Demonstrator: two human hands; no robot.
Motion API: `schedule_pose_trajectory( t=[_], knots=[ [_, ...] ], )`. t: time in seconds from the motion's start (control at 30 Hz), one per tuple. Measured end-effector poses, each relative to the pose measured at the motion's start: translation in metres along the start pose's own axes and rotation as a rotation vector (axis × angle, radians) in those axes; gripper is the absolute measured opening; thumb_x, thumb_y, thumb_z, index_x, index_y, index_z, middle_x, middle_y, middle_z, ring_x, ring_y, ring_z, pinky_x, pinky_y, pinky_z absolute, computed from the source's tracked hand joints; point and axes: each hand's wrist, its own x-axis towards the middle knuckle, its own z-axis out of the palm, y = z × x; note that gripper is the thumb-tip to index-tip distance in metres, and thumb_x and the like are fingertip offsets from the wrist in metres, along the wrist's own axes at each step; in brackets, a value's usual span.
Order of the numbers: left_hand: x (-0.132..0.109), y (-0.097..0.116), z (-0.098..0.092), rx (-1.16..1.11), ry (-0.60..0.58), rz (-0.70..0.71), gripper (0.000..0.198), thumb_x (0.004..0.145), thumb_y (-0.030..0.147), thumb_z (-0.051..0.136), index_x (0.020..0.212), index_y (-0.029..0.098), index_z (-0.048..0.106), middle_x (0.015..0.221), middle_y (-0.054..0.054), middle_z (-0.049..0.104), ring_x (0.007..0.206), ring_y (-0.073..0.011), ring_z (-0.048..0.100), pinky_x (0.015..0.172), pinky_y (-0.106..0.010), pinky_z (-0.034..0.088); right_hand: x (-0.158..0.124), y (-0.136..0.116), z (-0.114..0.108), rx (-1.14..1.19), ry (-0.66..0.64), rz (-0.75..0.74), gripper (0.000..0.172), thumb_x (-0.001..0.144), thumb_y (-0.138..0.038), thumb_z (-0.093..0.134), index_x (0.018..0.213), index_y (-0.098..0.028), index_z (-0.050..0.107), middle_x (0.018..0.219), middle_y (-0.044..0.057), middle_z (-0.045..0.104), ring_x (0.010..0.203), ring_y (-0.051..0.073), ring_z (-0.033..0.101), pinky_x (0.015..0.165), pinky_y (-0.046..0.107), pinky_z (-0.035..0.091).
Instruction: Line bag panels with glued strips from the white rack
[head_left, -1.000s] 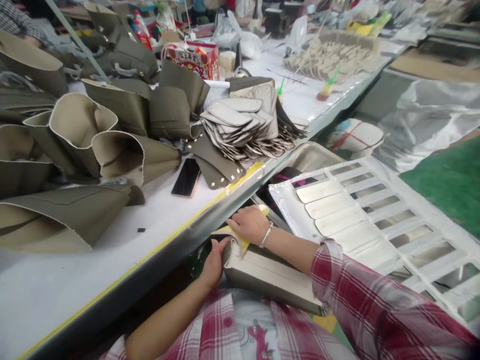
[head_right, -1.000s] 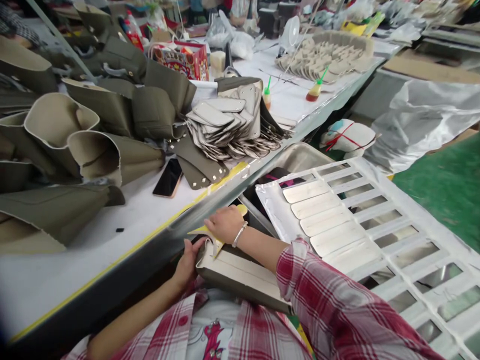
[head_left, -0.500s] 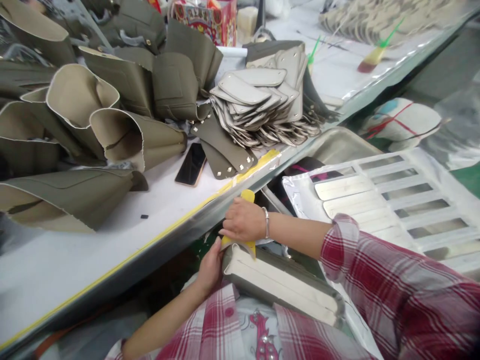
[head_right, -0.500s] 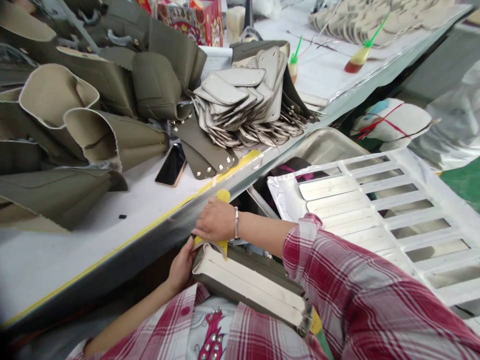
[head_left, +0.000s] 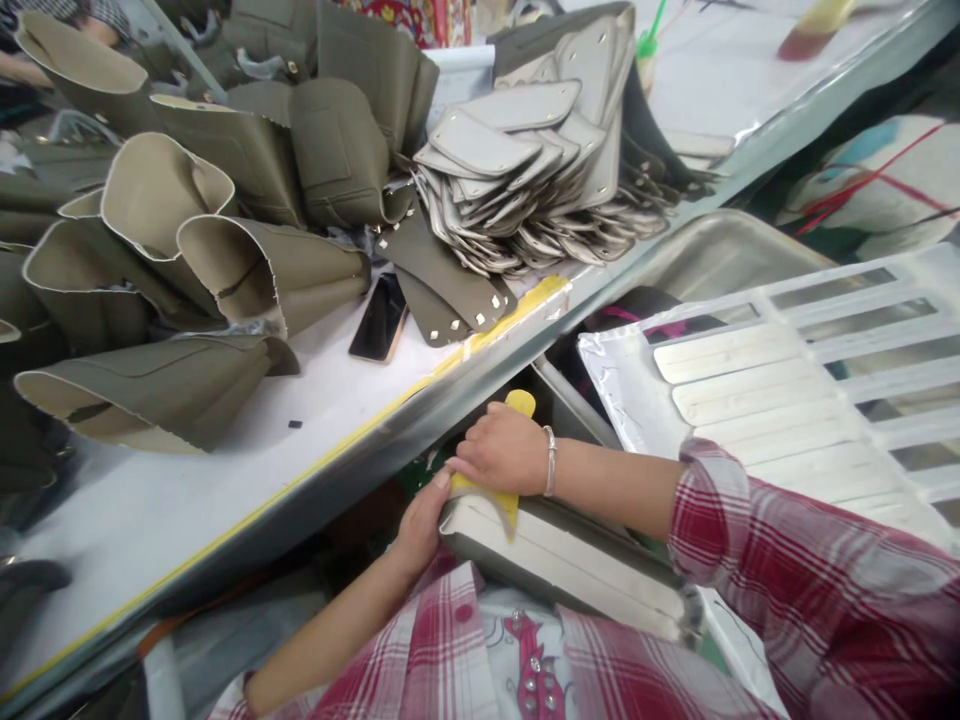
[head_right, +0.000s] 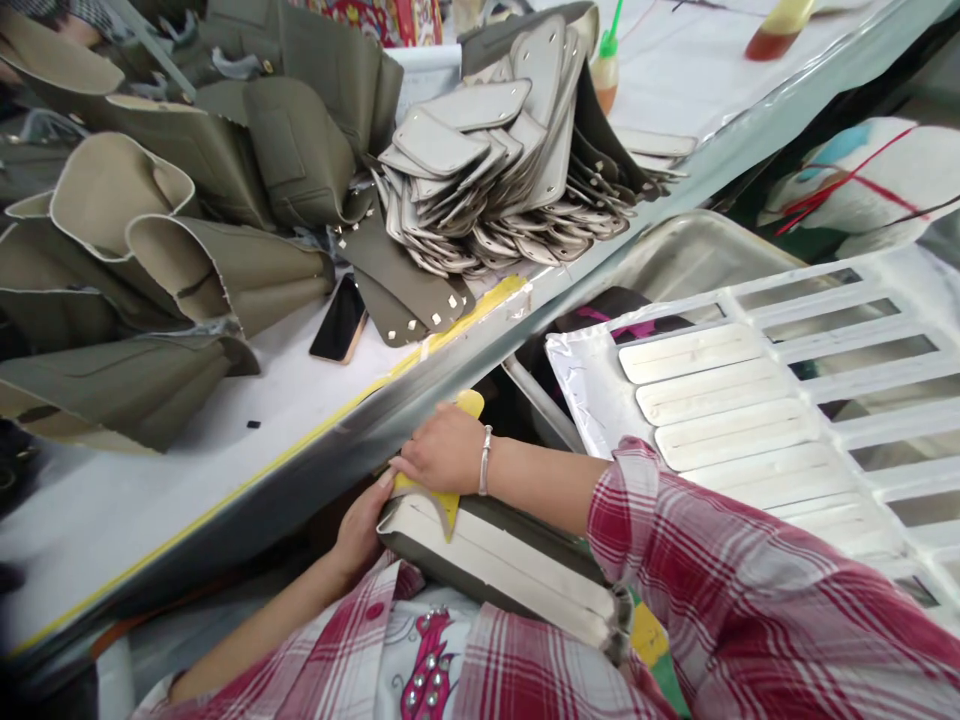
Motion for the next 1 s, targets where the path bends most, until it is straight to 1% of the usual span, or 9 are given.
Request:
schedule_pose_trajectory(
  t=[0.1,0.2,0.37,0.43,0.53,0.67,0.73,0.87,1.0],
  knots=[
    [0.008,0.021,0.001,-0.129,-0.124,0.043,0.048,0.089,0.049,0.032,0.117,0.019,0.058,0.121,-0.005,0.059,0.116,-0.0249,0.049,0.099,-0.037,0.039,-0.014,-0.007,-0.002,0.006,-0.032,0.149,0.051,0.096,-0.042,0.027,0.075,-0.015,0.065,0.072,0.009,0.066,0.065,0.019,0.058,0.064,0.033,0.025],
    [0.012,0.035,-0.001,-0.217,-0.261,0.063,0.045,0.088,0.049,0.036,0.115,0.019,0.057,0.123,-0.004,0.057,0.116,-0.0238,0.049,0.099,-0.034,0.038,-0.028,-0.013,-0.004,-0.023,-0.068,0.259,0.049,0.096,-0.042,0.028,0.078,-0.017,0.067,0.073,0.008,0.067,0.066,0.021,0.061,0.063,0.033,0.027],
    [0.017,0.035,-0.011,-0.483,-0.475,-0.132,0.06,0.089,0.059,0.025,0.12,0.018,0.055,0.114,-0.007,0.062,0.109,-0.0241,0.055,0.095,-0.038,0.04,-0.049,-0.019,-0.021,-0.086,-0.142,0.366,0.048,0.095,-0.041,0.032,0.075,-0.016,0.067,0.075,0.009,0.068,0.071,0.021,0.062,0.065,0.033,0.031],
    [0.022,0.033,-0.016,-0.525,-0.556,-0.146,0.056,0.087,0.057,0.035,0.119,0.016,0.056,0.112,-0.009,0.064,0.103,-0.0239,0.058,0.092,-0.037,0.041,-0.06,-0.026,-0.035,-0.119,-0.135,0.418,0.047,0.095,-0.041,0.034,0.074,-0.016,0.067,0.075,0.01,0.068,0.073,0.022,0.062,0.066,0.033,0.032],
    [0.031,0.034,-0.024,-0.477,-0.62,-0.091,0.049,0.078,0.047,0.059,0.114,0.013,0.06,0.109,-0.01,0.065,0.099,-0.0242,0.059,0.09,-0.035,0.041,-0.083,-0.044,-0.06,-0.093,-0.076,0.593,0.045,0.094,-0.043,0.033,0.074,-0.016,0.063,0.075,0.009,0.066,0.072,0.021,0.06,0.066,0.033,0.034],
    [0.038,0.036,-0.029,-0.392,-0.659,-0.081,0.042,0.073,0.04,0.065,0.106,0.013,0.065,0.1,-0.01,0.068,0.093,-0.0236,0.061,0.083,-0.032,0.043,-0.121,-0.078,-0.083,0.284,0.013,0.765,0.031,0.089,-0.039,0.041,0.08,-0.016,0.06,0.079,0.007,0.062,0.071,0.018,0.056,0.064,0.029,0.038],
    [0.038,0.036,-0.029,-0.354,-0.615,-0.023,0.039,0.074,0.038,0.064,0.106,0.015,0.065,0.095,-0.007,0.069,0.091,-0.0226,0.061,0.081,-0.03,0.044,-0.136,-0.098,-0.086,0.503,0.097,0.798,0.028,0.087,-0.039,0.044,0.082,-0.017,0.059,0.08,0.005,0.061,0.071,0.017,0.055,0.063,0.028,0.04],
    [0.027,0.032,-0.029,-0.368,-0.53,0.073,0.041,0.075,0.034,0.063,0.111,0.016,0.062,0.097,-0.006,0.069,0.093,-0.0206,0.059,0.08,-0.026,0.043,-0.143,-0.149,-0.071,0.769,0.359,0.934,0.029,0.082,-0.045,0.05,0.078,-0.017,0.056,0.074,0.002,0.06,0.066,0.015,0.055,0.059,0.027,0.042],
    [0.014,0.027,-0.035,-0.405,-0.614,0.056,0.049,0.079,0.038,0.054,0.122,0.016,0.054,0.105,-0.008,0.066,0.084,-0.0188,0.061,0.066,-0.025,0.044,-0.132,-0.19,-0.043,1.302,0.61,1.046,0.03,0.08,-0.049,0.051,0.087,-0.02,0.048,0.073,0.002,0.062,0.061,0.018,0.061,0.053,0.029,0.048]
  ],
)
